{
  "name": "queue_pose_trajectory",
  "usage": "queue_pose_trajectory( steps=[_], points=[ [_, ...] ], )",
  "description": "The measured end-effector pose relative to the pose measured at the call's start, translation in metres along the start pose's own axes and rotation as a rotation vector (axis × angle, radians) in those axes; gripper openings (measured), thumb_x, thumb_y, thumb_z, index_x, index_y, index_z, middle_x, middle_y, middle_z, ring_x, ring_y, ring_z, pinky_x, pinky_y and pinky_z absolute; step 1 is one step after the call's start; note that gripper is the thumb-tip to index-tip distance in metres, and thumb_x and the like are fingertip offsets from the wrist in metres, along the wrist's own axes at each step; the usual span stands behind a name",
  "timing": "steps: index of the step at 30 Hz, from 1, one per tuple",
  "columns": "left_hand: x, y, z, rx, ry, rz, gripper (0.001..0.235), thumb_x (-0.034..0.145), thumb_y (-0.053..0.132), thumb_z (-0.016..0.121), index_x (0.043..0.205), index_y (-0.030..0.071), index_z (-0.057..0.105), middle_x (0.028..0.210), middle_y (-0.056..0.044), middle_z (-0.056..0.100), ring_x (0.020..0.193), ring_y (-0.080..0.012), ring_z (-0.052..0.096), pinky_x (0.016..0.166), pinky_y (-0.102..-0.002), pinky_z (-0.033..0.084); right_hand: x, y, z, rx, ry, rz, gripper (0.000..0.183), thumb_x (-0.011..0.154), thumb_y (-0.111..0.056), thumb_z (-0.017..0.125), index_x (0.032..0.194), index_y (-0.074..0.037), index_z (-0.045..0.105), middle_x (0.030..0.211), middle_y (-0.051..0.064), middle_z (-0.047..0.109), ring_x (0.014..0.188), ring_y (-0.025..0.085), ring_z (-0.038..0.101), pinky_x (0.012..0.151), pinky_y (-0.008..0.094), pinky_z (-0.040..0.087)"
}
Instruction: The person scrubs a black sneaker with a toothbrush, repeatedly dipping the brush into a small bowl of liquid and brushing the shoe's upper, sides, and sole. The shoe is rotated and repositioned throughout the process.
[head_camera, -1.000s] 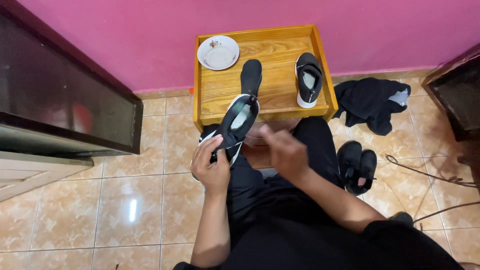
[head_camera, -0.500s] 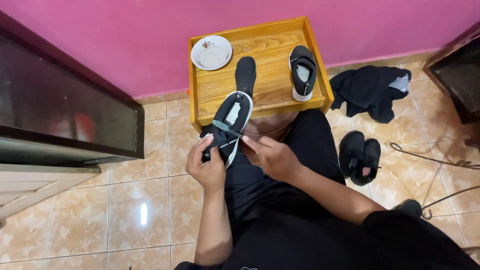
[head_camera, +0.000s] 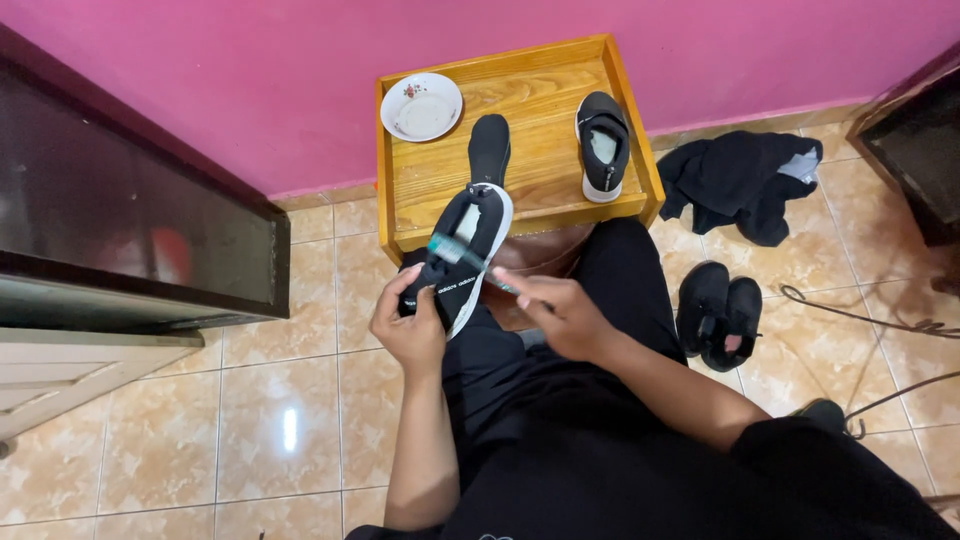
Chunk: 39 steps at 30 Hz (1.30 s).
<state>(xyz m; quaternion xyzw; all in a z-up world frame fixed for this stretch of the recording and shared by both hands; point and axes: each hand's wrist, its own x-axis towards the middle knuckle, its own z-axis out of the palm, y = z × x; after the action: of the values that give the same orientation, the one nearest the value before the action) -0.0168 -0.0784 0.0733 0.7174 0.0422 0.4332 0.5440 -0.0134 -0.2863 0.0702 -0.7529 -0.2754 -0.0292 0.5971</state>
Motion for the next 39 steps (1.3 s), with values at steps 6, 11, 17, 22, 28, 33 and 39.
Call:
queue_pose_trajectory(
  steps=[6, 11, 17, 22, 28, 33, 39],
  points=[
    [-0.005, -0.005, 0.001, -0.061, -0.02, -0.082, 0.022, 0.074, -0.015, 0.077, 0.092, -0.002, 0.075, 0.091, -0.019, 0.076, 0.089, -0.0255, 0.073, 0.084, -0.037, 0.057, 0.006, -0.036, -0.009, -0.024, -0.028, 0.027, 0.027, 0.1, -0.003, 0.05, 0.081, -0.004, 0.069, 0.067, 0.009, 0.057, 0.053, 0.027, 0.053, 0.055, 0.037, 0.046],
    [-0.001, 0.002, 0.002, -0.063, -0.037, -0.033, 0.02, 0.076, -0.015, 0.077, 0.091, -0.002, 0.075, 0.091, -0.019, 0.076, 0.087, -0.0268, 0.074, 0.084, -0.037, 0.057, -0.005, -0.024, -0.002, 0.032, 0.008, 0.022, 0.029, 0.095, 0.004, 0.053, 0.115, 0.004, 0.075, 0.07, 0.02, 0.066, 0.054, 0.029, 0.059, 0.051, 0.038, 0.047],
    [-0.005, -0.006, 0.0, -0.031, -0.043, -0.03, 0.02, 0.075, -0.013, 0.079, 0.091, -0.001, 0.076, 0.091, -0.018, 0.077, 0.087, -0.0271, 0.075, 0.084, -0.037, 0.058, -0.015, -0.002, 0.006, 0.066, 0.016, 0.04, 0.041, 0.099, 0.002, 0.05, 0.138, -0.001, 0.064, 0.071, 0.015, 0.068, 0.054, 0.021, 0.057, 0.05, 0.033, 0.045],
    [-0.006, -0.005, 0.0, -0.024, -0.054, -0.035, 0.023, 0.073, -0.015, 0.079, 0.091, -0.001, 0.077, 0.091, -0.018, 0.077, 0.087, -0.0276, 0.076, 0.082, -0.036, 0.058, 0.003, -0.04, -0.001, 0.075, 0.072, 0.019, 0.037, 0.098, 0.004, 0.049, 0.129, 0.002, 0.069, 0.065, 0.013, 0.062, 0.05, 0.022, 0.053, 0.05, 0.032, 0.044],
    [-0.006, -0.003, 0.001, -0.021, -0.06, -0.045, 0.024, 0.072, -0.015, 0.08, 0.091, -0.001, 0.077, 0.091, -0.018, 0.077, 0.087, -0.0271, 0.076, 0.082, -0.036, 0.058, 0.003, -0.04, -0.007, 0.04, 0.077, -0.018, 0.028, 0.098, 0.003, 0.052, 0.116, -0.001, 0.073, 0.067, 0.012, 0.061, 0.051, 0.023, 0.053, 0.05, 0.032, 0.044],
    [-0.005, 0.002, 0.002, 0.004, -0.062, -0.023, 0.023, 0.072, -0.014, 0.081, 0.09, 0.0, 0.077, 0.088, -0.017, 0.077, 0.085, -0.0288, 0.076, 0.08, -0.036, 0.058, -0.01, -0.017, -0.001, -0.107, 0.117, 0.007, 0.026, 0.095, 0.003, 0.054, 0.107, -0.001, 0.077, 0.065, 0.011, 0.06, 0.05, 0.026, 0.057, 0.05, 0.032, 0.047],
    [-0.005, -0.002, 0.001, 0.061, -0.049, 0.024, 0.022, 0.072, -0.011, 0.083, 0.088, 0.003, 0.078, 0.087, -0.014, 0.078, 0.084, -0.0291, 0.076, 0.08, -0.035, 0.059, -0.012, -0.005, -0.01, -0.484, 0.109, 0.039, 0.036, 0.097, -0.011, 0.056, 0.127, -0.02, 0.074, 0.075, 0.009, 0.064, 0.067, 0.032, 0.067, 0.055, 0.043, 0.054]
  ],
)
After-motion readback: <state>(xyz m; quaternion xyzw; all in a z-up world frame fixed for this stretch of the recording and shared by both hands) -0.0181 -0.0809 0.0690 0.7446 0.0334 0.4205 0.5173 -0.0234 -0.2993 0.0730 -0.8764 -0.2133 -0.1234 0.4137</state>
